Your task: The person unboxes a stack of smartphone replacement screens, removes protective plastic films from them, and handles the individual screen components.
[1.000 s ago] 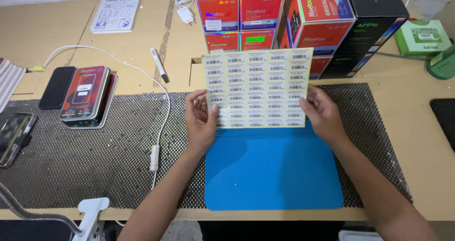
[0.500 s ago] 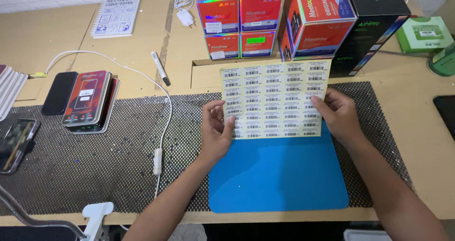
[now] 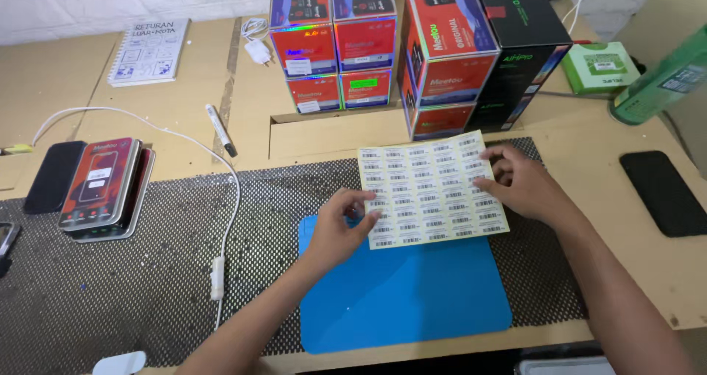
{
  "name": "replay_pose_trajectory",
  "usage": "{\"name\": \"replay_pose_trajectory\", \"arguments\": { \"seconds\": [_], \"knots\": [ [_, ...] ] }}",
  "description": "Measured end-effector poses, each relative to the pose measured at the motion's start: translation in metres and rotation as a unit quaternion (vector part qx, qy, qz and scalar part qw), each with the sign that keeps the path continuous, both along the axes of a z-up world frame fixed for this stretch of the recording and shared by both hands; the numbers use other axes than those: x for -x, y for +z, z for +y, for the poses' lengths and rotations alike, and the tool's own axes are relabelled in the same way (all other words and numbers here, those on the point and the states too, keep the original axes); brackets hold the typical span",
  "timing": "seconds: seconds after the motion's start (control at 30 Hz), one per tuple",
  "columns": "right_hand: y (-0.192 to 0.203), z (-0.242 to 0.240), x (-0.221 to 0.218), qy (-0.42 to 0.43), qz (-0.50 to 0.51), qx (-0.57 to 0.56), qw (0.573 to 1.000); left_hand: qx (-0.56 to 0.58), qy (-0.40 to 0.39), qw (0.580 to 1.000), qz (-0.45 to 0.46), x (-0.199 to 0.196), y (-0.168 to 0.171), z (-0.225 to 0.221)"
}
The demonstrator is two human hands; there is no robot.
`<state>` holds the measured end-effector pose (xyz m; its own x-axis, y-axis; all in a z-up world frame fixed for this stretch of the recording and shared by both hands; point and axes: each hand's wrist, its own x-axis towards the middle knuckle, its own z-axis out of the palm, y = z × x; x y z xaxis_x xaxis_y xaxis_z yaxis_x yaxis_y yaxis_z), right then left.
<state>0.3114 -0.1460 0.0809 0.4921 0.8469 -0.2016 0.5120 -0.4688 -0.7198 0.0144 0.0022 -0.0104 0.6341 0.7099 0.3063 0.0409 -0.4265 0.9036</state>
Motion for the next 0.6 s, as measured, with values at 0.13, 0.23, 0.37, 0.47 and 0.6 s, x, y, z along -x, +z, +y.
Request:
{"name": "replay_pose_trajectory", "arguments": {
  "seconds": [0.13,0.23,0.37,0.47,0.6],
  "knots": [
    [-0.010,-0.014,-0.022,-0.013,-0.025,0.008,1.000,-0.036,-0.048,0.995,0.074,-0.024,0.006,-0.004],
    [-0.026,-0.023,-0.041,-0.029,-0.058,-0.008,0.998,-0.101,-0.047,0.983,0.143,-0.045,0.009,-0.011],
    [-0.043,-0.028,-0.065,-0.059,-0.075,-0.038,0.995,-0.131,-0.036,0.972,0.189,-0.068,0.007,-0.011],
    [-0.049,-0.031,-0.070,-0.068,-0.092,-0.041,0.993,-0.127,-0.038,0.970,0.203,-0.078,0.006,-0.013],
    [-0.059,-0.027,-0.081,-0.050,-0.141,-0.056,0.987,-0.138,-0.037,0.969,0.203,-0.087,0.001,-0.008]
  ]
}}
